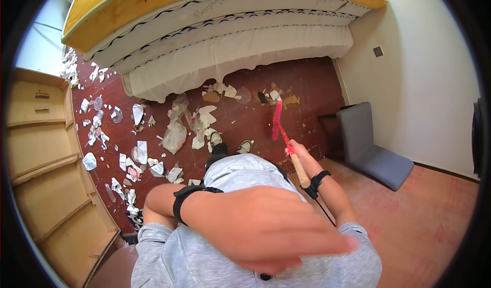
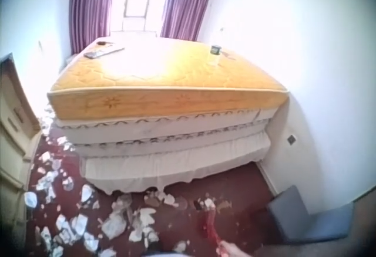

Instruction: The person is sweeping debris and paper scraps into a pile on the floor using a broom.

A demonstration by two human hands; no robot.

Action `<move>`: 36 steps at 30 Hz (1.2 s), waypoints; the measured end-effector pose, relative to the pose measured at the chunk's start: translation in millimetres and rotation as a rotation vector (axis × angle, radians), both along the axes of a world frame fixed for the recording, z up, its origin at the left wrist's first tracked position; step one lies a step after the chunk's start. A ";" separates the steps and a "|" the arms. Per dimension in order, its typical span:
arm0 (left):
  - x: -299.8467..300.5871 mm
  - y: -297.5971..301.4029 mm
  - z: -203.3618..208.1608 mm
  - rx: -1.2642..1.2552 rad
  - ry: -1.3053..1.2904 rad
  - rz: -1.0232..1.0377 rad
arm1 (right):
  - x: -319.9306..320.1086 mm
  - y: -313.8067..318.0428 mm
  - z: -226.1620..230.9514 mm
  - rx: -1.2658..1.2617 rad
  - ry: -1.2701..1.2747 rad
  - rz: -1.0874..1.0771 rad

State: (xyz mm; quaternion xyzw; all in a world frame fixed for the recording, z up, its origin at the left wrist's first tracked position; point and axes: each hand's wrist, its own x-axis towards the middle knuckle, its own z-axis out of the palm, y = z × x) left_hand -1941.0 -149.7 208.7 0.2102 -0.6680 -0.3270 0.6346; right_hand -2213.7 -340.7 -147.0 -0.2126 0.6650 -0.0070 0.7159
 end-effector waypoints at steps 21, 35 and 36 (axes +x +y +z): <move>24.5 -14.7 -61.1 0.262 0.078 0.318 | 24.0 -127.7 -45.0 0.059 0.024 -0.401; -63.4 -89.9 -189.1 1.309 0.326 0.694 | 149.9 -119.1 -132.7 0.023 0.032 0.468; -63.3 -91.7 -195.4 1.313 0.323 0.717 | 164.3 -104.9 -120.0 0.048 0.019 0.506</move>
